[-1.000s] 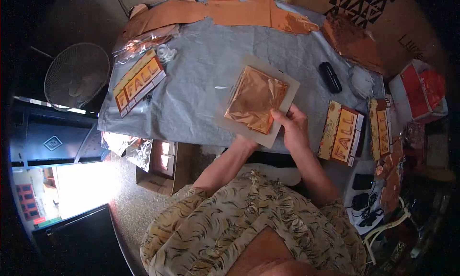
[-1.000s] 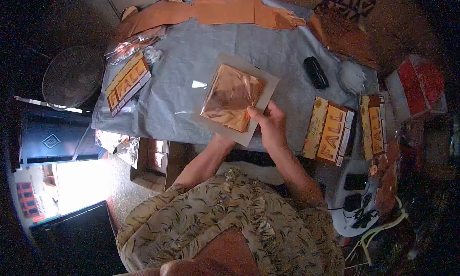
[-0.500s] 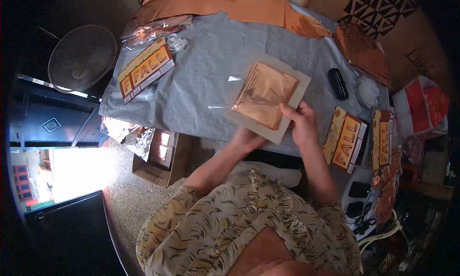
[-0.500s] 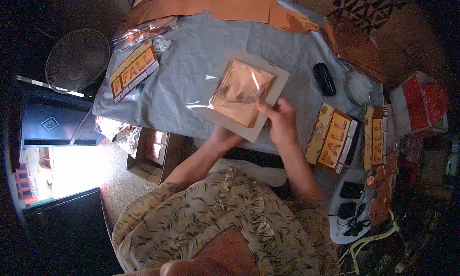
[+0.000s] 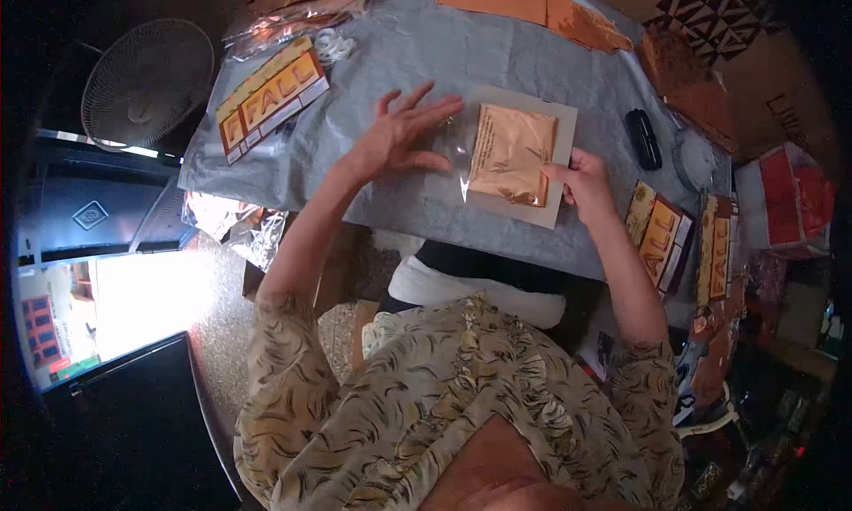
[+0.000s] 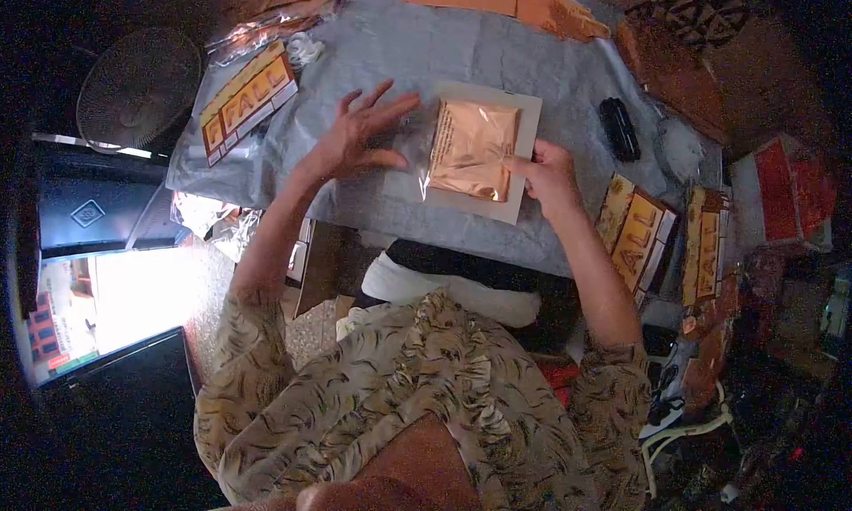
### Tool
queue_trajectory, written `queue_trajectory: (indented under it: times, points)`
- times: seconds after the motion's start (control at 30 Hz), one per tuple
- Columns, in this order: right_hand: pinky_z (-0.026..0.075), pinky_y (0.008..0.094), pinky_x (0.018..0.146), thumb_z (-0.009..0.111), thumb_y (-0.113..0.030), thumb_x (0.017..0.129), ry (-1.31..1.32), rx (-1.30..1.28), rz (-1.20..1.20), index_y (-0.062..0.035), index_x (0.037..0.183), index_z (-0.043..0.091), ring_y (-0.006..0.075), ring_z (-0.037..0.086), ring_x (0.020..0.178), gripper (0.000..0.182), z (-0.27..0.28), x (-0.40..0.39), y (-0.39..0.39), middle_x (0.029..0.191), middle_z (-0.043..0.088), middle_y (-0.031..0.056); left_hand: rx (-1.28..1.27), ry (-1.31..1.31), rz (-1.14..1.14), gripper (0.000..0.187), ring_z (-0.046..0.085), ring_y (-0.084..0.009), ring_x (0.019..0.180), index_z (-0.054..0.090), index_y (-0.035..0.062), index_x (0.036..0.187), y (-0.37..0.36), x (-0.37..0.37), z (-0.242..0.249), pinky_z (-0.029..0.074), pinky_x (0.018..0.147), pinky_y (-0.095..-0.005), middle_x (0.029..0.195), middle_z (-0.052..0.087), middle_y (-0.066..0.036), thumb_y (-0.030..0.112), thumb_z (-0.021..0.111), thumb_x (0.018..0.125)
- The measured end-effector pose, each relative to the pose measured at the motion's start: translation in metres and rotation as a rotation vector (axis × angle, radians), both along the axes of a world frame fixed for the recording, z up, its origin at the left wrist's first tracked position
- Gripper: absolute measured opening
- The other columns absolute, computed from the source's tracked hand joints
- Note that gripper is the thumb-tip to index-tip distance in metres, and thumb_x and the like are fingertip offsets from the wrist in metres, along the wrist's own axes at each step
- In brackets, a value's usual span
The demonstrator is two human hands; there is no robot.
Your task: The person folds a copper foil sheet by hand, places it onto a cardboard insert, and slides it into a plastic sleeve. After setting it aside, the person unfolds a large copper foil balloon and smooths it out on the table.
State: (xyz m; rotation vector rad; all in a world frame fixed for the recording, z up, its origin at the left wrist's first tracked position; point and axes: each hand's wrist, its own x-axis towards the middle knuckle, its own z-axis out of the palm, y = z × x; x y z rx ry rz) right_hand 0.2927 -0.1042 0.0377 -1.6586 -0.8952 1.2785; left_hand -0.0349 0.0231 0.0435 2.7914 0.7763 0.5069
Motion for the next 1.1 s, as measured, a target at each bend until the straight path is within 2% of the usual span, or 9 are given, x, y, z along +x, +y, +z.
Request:
queue_trajectory:
  times: [0.03,0.1,0.2,0.53,0.63,0.7,0.8,0.9,1.1]
  points:
    - [0.034,0.0204,0.039,0.079,-0.009,0.086,-0.006,-0.009,0.002,-0.0017,0.105,0.072,0.0037,0.051,0.049,0.021,0.0,-0.001,-0.001,0.076,0.069,0.0015,-0.009,-0.006,0.002,0.088,0.032,-0.0315,0.153,0.046,0.0192,0.155,0.005,0.005,-0.002,0.022,0.121,-0.0595,0.156,0.051,-0.004,0.059,0.076,0.083]
    - [0.031,0.02,0.038,0.08,-0.009,0.086,-0.002,-0.016,0.003,-0.001,0.105,0.073,0.0029,0.047,0.046,0.021,0.0,0.0,0.001,0.074,0.067,0.0008,-0.026,0.186,-0.043,0.122,0.01,-0.0326,0.16,0.026,0.0203,0.164,0.015,0.011,-0.004,0.005,0.124,-0.0653,0.17,0.028,0.0,0.076,0.074,0.066]
    - [0.031,0.0201,0.038,0.081,-0.011,0.087,-0.032,0.01,0.032,-0.0004,0.104,0.073,0.0027,0.046,0.045,0.022,-0.002,0.003,0.001,0.074,0.067,0.0009,0.019,0.147,-0.045,0.124,0.017,-0.0356,0.158,0.031,0.0171,0.162,0.018,0.008,-0.01,0.008,0.123,-0.0654,0.167,0.033,-0.001,0.083,0.07,0.064]
    - [0.033,0.022,0.039,0.083,-0.012,0.085,-0.05,-0.057,0.052,0.0,0.104,0.074,0.0034,0.047,0.047,0.025,0.008,0.004,0.01,0.072,0.064,0.0,-0.032,0.103,-0.046,0.133,0.013,-0.0357,0.159,0.025,0.0198,0.164,0.021,0.007,-0.017,0.005,0.125,-0.0644,0.17,0.027,0.0,0.082,0.073,0.057]
    - [0.036,0.022,0.041,0.079,-0.012,0.089,-0.058,-0.104,0.105,0.0,0.109,0.073,0.0038,0.049,0.049,0.024,0.009,0.013,0.011,0.074,0.065,-0.0003,-0.031,0.123,-0.033,0.135,0.012,-0.0352,0.159,0.026,0.0202,0.164,0.021,0.008,-0.019,0.005,0.125,-0.0645,0.17,0.027,-0.001,0.083,0.073,0.054]
    - [0.042,0.0217,0.045,0.07,-0.016,0.098,-0.008,-0.06,0.224,0.0008,0.116,0.07,0.0045,0.053,0.055,0.025,0.01,0.019,0.011,0.079,0.065,-0.0008,-0.02,0.13,-0.025,0.137,0.012,-0.035,0.159,0.026,0.0191,0.164,0.021,0.007,-0.02,0.004,0.125,-0.0642,0.17,0.027,-0.002,0.084,0.073,0.053]
    - [0.047,0.0214,0.052,0.06,-0.019,0.104,0.148,-0.074,0.222,0.0018,0.126,0.065,0.0052,0.058,0.062,0.031,0.018,0.025,0.007,0.083,0.067,-0.0008,-0.012,0.13,-0.033,0.137,0.013,-0.035,0.159,0.026,0.0175,0.164,0.022,0.005,-0.023,0.005,0.126,-0.0629,0.17,0.026,-0.004,0.084,0.073,0.054]
    - [0.05,0.0217,0.056,0.056,-0.021,0.106,0.214,-0.082,0.276,0.002,0.133,0.061,0.0061,0.063,0.067,0.036,0.02,0.034,0.006,0.087,0.068,0.0002,0.01,0.059,-0.04,0.132,0.018,-0.0342,0.158,0.028,0.0147,0.163,0.023,0.003,-0.025,0.007,0.125,-0.0619,0.168,0.03,-0.006,0.083,0.074,0.059]
    - [0.054,0.0223,0.06,0.058,-0.021,0.105,0.166,-0.122,0.33,0.0009,0.131,0.062,0.0086,0.067,0.069,0.034,0.008,0.043,0.011,0.087,0.071,0.003,0.004,0.077,-0.043,0.137,0.019,-0.0318,0.158,0.026,0.0113,0.163,0.025,0.003,-0.022,0.008,0.126,-0.0593,0.169,0.028,-0.009,0.083,0.075,0.057]
